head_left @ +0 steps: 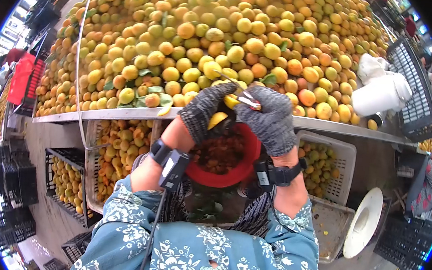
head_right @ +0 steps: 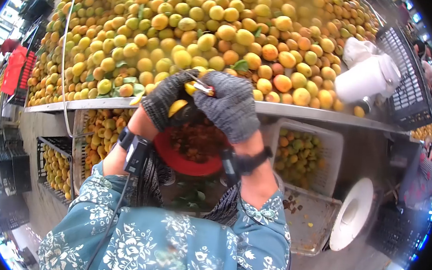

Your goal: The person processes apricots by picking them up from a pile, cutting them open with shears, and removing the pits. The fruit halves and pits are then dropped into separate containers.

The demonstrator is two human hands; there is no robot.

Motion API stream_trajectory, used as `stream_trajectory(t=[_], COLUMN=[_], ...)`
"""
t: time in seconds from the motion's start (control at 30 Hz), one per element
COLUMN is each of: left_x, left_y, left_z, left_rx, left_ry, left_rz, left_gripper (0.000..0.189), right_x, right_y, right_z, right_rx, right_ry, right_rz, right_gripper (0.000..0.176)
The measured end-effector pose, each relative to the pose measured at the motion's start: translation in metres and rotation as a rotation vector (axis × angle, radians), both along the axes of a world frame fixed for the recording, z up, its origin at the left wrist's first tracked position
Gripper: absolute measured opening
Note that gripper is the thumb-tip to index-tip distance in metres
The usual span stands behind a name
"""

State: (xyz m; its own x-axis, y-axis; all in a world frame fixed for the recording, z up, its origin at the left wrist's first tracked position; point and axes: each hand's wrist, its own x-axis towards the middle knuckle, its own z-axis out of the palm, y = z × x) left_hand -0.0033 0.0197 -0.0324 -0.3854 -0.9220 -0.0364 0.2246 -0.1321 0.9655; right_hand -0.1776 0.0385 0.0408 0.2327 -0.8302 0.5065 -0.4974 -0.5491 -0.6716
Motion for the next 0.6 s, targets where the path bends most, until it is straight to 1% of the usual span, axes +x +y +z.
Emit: stream_trajectory(t=[0.03, 0.1, 0.13, 0.17, 0.23, 0.27, 0.3, 0.33, 0.37, 0.4, 0.43, 0.5, 0.53, 0.6], left_x=[0.008, 0.005, 0.005, 0.005, 0.004, -0.006, -0.012, -0.017, -0.019, -0.014, -0.015, -0.021, -0.02, -0.016], left_y=[0.002, 0.011, 0.015, 0.013, 0.006, 0.018, 0.023, 0.026, 0.028, 0.017, 0.019, 0.023, 0.021, 0.013], left_z=[-0.011, 0.011, 0.018, 0.015, 0.008, 0.032, 0.034, 0.035, 0.035, 0.026, 0.022, 0.031, 0.03, 0.023], left_rx=[-0.175, -0.414, -0.428, -0.43, -0.322, -0.151, -0.153, -0.304, -0.454, -0.999, -1.0, -0.273, -0.275, 0.052], left_ry=[-0.189, -0.286, -0.383, -0.379, -0.412, -0.157, -0.156, -0.124, -0.091, -0.801, -0.801, -0.368, -0.37, -0.134], left_rz=[0.0, 0.024, 0.054, 0.05, 0.078, 0.119, 0.116, 0.202, 0.289, 0.545, 0.543, 0.44, 0.44, 0.35], left_gripper=[0.058, 0.059, 0.055, 0.055, 0.053, 0.042, 0.042, 0.034, 0.028, 0.029, 0.029, 0.027, 0.027, 0.027], right_x=[0.0, 0.002, 0.005, 0.007, 0.012, 0.014, 0.016, 0.016, 0.017, 0.019, 0.02, 0.021, 0.021, 0.02], right_y=[0.0, 0.002, 0.002, 0.001, 0.0, -0.002, -0.003, -0.003, -0.005, -0.008, -0.01, -0.011, -0.01, -0.009], right_z=[-0.005, -0.002, -0.004, -0.009, -0.014, -0.014, -0.014, -0.011, -0.012, -0.015, -0.017, -0.017, -0.015, -0.015], right_rx=[-0.023, -0.043, -0.042, -0.049, -0.057, -0.058, -0.06, 0.004, 0.004, -0.022, -0.047, -0.029, 0.002, 0.033], right_ry=[-0.014, 0.043, 0.047, 0.046, 0.047, 0.047, 0.048, 0.1, 0.1, 0.074, 0.048, 0.001, -0.046, -0.094], right_rz=[0.001, -0.035, -0.042, -0.082, -0.126, -0.153, -0.18, -0.202, -0.204, -0.215, -0.225, -0.221, -0.222, -0.224], right_gripper=[0.018, 0.008, 0.008, 0.009, 0.01, 0.014, 0.018, 0.019, 0.019, 0.019, 0.019, 0.019, 0.019, 0.02])
